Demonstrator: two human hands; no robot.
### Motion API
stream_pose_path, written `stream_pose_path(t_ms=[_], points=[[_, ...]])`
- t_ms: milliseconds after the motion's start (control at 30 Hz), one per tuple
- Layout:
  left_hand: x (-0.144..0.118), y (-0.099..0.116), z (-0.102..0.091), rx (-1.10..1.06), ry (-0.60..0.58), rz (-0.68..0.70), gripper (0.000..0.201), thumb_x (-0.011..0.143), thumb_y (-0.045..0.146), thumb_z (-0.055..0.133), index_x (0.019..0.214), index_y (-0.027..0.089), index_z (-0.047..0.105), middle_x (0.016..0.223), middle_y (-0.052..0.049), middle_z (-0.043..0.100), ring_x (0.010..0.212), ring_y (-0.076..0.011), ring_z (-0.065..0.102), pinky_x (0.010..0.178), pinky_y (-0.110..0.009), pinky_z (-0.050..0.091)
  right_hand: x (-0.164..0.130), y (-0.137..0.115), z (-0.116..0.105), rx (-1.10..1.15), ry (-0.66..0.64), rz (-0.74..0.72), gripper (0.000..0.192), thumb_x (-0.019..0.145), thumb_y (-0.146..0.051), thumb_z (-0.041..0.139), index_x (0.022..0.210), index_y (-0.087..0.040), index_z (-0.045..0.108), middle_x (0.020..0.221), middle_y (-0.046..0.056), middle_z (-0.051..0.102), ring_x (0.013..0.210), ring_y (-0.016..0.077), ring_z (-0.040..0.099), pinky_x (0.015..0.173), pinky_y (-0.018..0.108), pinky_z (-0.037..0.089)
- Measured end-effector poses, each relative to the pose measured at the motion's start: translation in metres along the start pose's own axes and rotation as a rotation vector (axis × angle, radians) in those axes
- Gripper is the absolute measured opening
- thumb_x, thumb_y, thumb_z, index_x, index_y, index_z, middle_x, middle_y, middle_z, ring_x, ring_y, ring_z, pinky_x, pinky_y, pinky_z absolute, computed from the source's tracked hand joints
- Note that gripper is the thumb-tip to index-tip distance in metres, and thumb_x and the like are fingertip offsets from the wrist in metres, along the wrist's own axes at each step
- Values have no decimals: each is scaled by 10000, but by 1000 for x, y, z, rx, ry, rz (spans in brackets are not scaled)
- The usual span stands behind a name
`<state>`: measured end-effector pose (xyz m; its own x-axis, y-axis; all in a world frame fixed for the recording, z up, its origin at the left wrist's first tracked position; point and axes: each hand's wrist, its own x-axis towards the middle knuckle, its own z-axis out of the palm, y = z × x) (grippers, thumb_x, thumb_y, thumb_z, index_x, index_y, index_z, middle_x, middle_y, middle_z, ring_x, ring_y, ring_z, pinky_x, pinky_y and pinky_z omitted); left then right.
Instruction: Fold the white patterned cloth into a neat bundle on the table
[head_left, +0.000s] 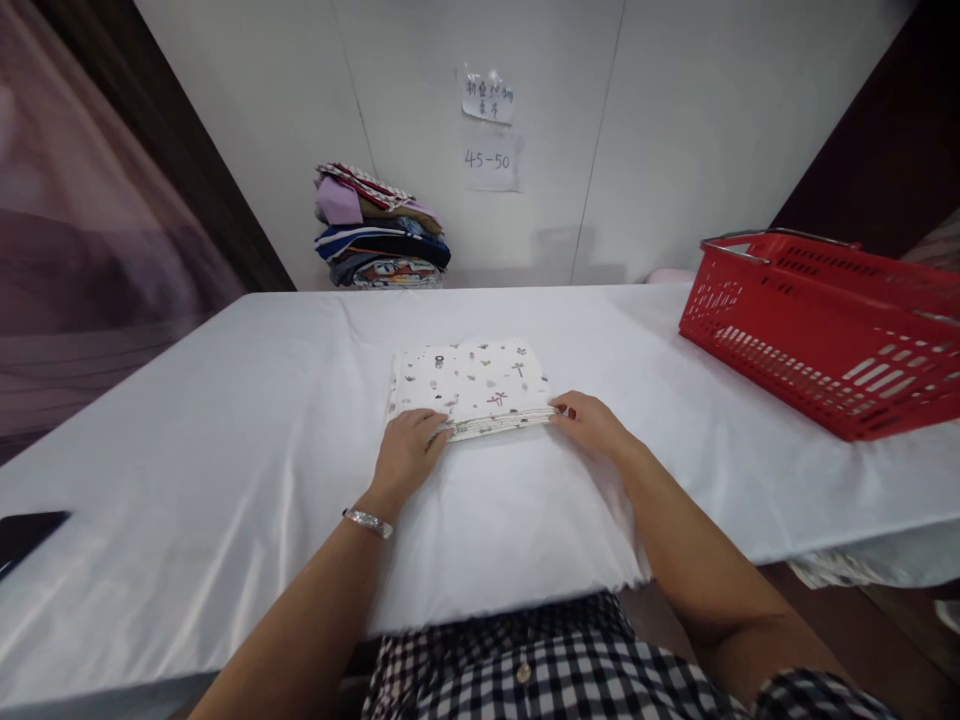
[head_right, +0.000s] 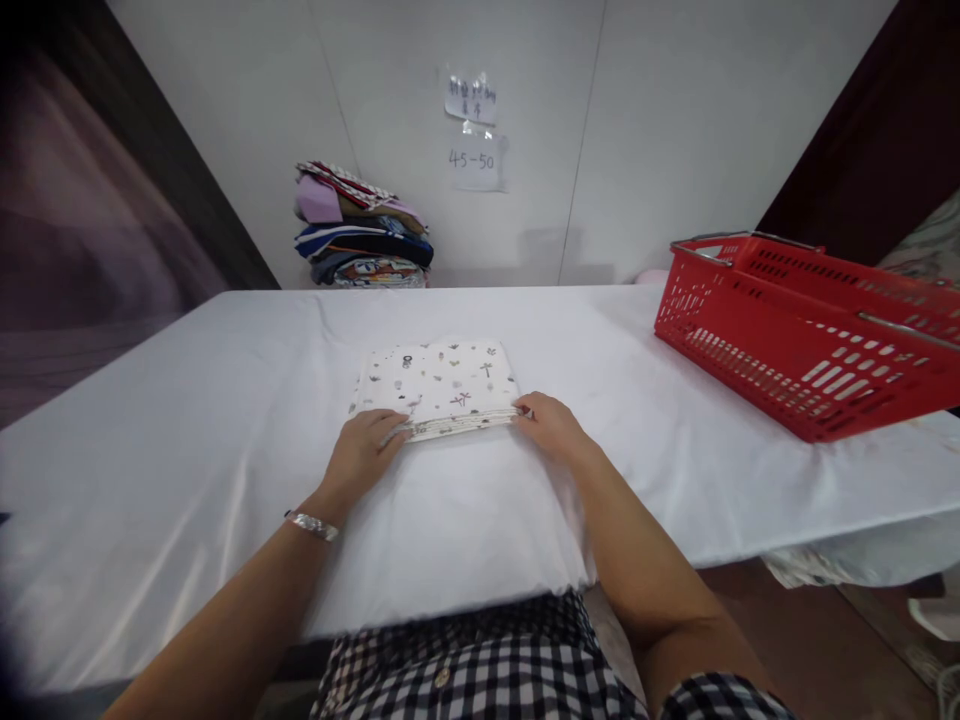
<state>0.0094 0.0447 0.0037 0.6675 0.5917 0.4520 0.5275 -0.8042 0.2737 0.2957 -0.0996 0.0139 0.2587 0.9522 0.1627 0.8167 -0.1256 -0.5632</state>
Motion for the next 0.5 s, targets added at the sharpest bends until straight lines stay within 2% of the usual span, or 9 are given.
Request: stream_pose_path(t_ms=[133,300,500], points=[[0,1,-1,-6,6,1,276,867,340,475,1009,211,673,1027,-71,656,960,-239,573,861,-410,449,2,-6,2,-42,10,12,165,807,-263,501,906,-225,627,851,21,637,693,144,534,624,259,381],[0,2,0,-12,12,22,262,867,330,482,999,210,674,1006,-67,660,948,-229,575,854,-392,451,2,-10,4,-157,123,32,124,821,-259,466,838,-233,586,779,-2,620,652,134,510,593,245,337],[-1,4,0,3,4,12,258,870,321,479,981,200,678,999,-70,656,952,-223,567,853,-378,450,5,-3,10,-246,89,47,98,819,-239,457,800,-227,552,778,-3,613,650,136,506,576,243,307]])
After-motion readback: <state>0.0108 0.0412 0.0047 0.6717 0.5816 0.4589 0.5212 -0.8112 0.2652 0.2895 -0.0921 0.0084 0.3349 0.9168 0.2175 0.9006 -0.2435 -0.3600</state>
